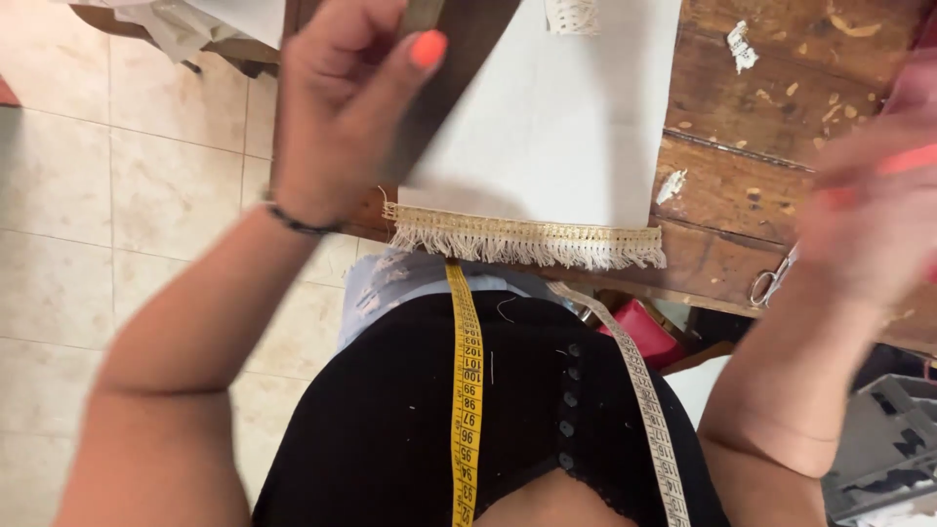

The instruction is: Pinning a decorative fringe trim onto a fabric sheet on a wooden workbench, using a ruler and measuring tape for alignment.

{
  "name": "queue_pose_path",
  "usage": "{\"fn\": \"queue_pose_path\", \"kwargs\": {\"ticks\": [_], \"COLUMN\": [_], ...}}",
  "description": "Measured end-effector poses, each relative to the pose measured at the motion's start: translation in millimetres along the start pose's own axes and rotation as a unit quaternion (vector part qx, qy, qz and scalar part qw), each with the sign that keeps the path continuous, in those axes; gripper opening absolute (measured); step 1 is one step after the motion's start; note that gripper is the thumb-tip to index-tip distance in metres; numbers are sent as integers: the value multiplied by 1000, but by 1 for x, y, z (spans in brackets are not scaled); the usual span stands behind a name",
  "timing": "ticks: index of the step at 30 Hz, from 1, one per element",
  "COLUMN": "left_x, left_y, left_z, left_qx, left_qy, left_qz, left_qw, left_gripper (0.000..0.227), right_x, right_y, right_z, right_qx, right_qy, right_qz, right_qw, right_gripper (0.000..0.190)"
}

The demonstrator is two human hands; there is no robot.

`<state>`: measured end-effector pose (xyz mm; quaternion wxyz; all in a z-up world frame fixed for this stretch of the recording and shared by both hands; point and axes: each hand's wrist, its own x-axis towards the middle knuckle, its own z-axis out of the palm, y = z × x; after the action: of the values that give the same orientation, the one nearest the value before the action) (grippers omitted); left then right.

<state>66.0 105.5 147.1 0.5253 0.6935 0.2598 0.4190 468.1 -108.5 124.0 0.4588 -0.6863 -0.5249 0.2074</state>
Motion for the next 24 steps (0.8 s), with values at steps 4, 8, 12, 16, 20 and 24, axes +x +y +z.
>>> {"fn": "queue_pose_path", "kwargs": {"ticks": [4, 8, 12, 16, 20, 24], "left_x": [11, -3, -24, -51, -82, -108], "left_y": [15, 14, 5, -46, -91, -113], "left_z": [55, 62, 50, -19, -50, -70], "left_qx": [-190, -244, -245, -367, -247, -85], "left_qy": [80, 122, 205, 367, 435, 442], "left_qz": [116, 83, -98, -179, -331, -392], "left_qw": [972, 959, 943, 836, 801, 803], "left_gripper": [16, 19, 20, 45, 62, 68], "right_x": [-2, 19, 32, 42, 47, 53], "right_y": [-64, -58, -16, 50, 76, 126], "right_z": [94, 57, 21, -2, 16, 18], "right_qx": [3, -86, -86, -129, -184, -313], "right_qy": [-150, -98, -203, -291, -313, -363], "right_qz": [-88, -94, 7, 124, 226, 175], "right_qw": [985, 987, 975, 940, 904, 860], "right_gripper": [60, 30, 16, 9, 14, 33]}}
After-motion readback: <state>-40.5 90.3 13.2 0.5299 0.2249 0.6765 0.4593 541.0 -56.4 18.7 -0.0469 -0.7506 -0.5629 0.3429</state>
